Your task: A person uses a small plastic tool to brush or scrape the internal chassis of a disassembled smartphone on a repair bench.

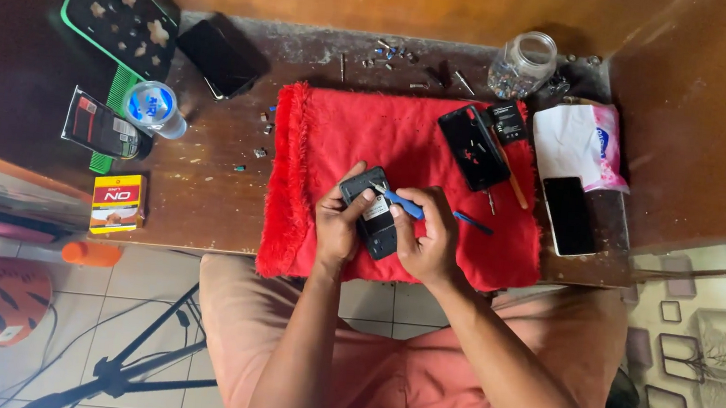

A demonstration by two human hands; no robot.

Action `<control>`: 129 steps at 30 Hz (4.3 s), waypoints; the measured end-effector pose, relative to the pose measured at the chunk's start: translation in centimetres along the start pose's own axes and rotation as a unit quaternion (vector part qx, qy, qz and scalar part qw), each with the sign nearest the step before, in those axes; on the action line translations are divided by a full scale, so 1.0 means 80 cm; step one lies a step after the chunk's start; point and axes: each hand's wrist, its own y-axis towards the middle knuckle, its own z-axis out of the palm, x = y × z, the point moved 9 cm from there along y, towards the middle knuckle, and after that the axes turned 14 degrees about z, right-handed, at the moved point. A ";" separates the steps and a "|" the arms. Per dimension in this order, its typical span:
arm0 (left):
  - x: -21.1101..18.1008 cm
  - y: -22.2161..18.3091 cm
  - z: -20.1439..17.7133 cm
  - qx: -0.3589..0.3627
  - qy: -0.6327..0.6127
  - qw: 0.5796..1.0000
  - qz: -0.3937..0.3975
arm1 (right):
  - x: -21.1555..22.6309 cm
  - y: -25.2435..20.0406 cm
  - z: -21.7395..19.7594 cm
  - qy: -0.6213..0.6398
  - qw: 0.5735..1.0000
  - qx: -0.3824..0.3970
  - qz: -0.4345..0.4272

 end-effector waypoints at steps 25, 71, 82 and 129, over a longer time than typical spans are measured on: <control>-0.004 -0.001 0.008 0.014 -0.049 0.999 -0.008 | 0.019 0.006 0.005 -0.038 0.998 0.027 -0.043; -0.008 -0.001 0.012 0.057 0.014 0.998 0.010 | 0.011 0.030 0.040 -0.235 0.960 0.149 -0.042; -0.015 -0.003 0.017 0.065 0.029 0.997 0.010 | 0.006 0.028 0.036 -0.218 0.966 0.134 -0.039; -0.022 -0.005 0.027 0.072 0.037 0.997 0.014 | -0.010 0.029 0.035 -0.246 0.955 0.163 0.037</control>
